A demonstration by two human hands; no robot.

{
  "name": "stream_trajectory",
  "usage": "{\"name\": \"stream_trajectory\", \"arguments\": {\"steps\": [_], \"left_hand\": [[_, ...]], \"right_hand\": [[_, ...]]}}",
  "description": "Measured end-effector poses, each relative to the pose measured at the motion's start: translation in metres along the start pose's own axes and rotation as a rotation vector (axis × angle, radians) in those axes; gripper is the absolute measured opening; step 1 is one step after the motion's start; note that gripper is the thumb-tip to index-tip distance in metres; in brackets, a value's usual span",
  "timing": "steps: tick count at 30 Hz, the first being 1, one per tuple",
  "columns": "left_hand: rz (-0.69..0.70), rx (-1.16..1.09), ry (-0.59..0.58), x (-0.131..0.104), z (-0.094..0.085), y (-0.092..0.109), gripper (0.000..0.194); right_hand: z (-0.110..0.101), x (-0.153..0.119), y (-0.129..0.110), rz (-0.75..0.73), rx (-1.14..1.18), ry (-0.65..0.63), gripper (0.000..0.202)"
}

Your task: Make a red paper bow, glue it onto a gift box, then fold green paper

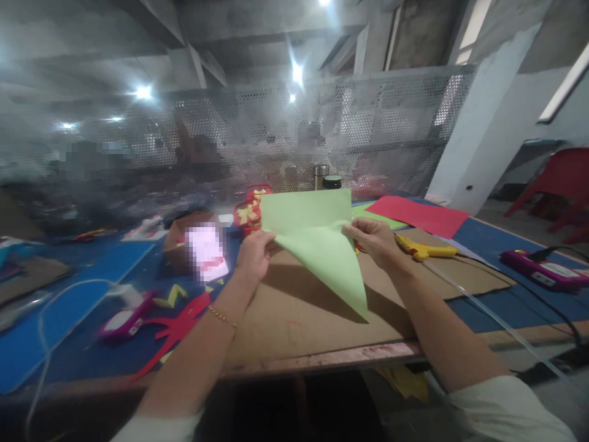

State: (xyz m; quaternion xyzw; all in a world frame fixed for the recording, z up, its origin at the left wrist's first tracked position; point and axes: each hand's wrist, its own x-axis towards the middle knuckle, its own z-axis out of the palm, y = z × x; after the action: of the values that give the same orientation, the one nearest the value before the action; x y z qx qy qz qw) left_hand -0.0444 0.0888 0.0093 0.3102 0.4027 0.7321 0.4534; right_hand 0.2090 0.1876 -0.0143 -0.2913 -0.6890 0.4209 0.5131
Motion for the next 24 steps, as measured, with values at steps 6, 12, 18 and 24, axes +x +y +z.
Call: {"name": "stream_trajectory", "arguments": {"steps": [6,12,18,24], "left_hand": [[0.014,0.054,0.008,0.0,-0.001,-0.004,0.036],[0.007,0.046,0.083,0.005,-0.009,-0.015,0.037],[-0.001,0.023,0.04,0.003,-0.004,-0.008,0.034],[-0.062,-0.065,-0.078,-0.009,0.007,-0.003,0.037]], "right_hand": [[0.006,-0.004,-0.012,-0.024,-0.033,-0.004,0.052],[0.006,-0.006,-0.019,-0.04,-0.051,-0.002,0.051],[-0.001,-0.004,-0.018,-0.02,-0.008,-0.011,0.052],[0.0,-0.003,-0.019,-0.045,-0.002,-0.019,0.051]]}}
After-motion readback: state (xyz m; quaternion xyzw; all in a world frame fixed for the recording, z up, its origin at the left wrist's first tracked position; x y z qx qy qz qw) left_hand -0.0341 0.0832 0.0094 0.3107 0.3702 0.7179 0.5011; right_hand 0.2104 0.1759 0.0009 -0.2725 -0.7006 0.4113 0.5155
